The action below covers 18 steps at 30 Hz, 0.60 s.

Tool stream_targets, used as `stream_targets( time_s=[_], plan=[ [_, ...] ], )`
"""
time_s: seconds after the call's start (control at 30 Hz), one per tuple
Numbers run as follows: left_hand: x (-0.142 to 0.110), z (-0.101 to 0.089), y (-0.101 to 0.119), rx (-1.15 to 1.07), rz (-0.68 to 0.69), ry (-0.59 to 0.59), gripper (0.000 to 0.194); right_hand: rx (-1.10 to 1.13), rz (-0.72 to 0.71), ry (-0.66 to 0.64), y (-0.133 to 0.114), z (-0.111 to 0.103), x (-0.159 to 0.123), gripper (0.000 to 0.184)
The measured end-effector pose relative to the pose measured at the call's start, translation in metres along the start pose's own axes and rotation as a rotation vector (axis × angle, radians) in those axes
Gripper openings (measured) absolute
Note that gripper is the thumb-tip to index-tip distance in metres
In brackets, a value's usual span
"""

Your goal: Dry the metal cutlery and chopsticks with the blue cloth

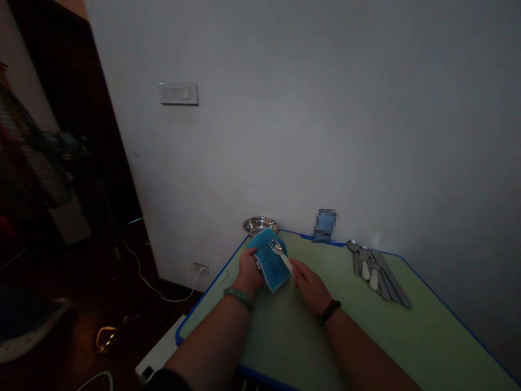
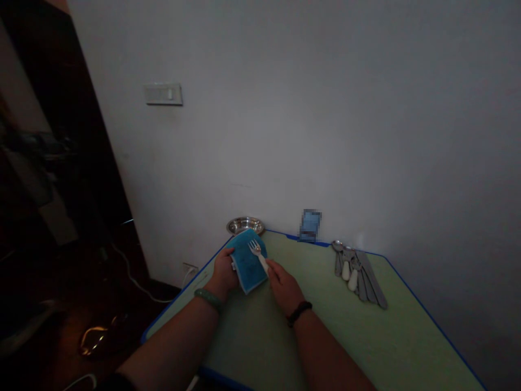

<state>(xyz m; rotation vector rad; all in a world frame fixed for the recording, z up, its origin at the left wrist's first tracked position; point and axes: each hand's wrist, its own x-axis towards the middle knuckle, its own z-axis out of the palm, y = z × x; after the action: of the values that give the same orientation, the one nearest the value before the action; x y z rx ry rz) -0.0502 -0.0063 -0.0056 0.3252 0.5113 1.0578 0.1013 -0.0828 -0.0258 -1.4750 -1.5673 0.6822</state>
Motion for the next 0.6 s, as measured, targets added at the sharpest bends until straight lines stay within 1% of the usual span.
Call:
stream_targets(
  time_s=[0.13, 0.23, 0.37, 0.5, 0.6],
  plan=[
    [0.0011, -0.0003, -0.0001, -0.01, -0.008, -0.009, 0.051, 0.022, -0.038, 0.016, 0.0, -0.001, 0.001, 0.044],
    [0.0004, 0.0007, 0.0002, -0.009, -0.009, -0.001, 0.051, 0.032, -0.059, 0.001, 0.001, -0.0013, 0.002, 0.045],
    [-0.0016, 0.0022, 0.0005, 0.02, 0.0, 0.019, 0.051, 0.003, -0.041, -0.027, 0.0026, -0.001, 0.0023, 0.053],
    [-0.0023, 0.0028, 0.0003, 0.052, 0.004, 0.038, 0.051, -0.009, -0.016, -0.042, 0.0033, -0.0008, 0.0023, 0.052],
    [-0.0024, 0.0035, 0.0002, 0.035, -0.002, 0.022, 0.051, 0.0, 0.005, -0.04, 0.0031, -0.0009, 0.0023, 0.052]
  ],
)
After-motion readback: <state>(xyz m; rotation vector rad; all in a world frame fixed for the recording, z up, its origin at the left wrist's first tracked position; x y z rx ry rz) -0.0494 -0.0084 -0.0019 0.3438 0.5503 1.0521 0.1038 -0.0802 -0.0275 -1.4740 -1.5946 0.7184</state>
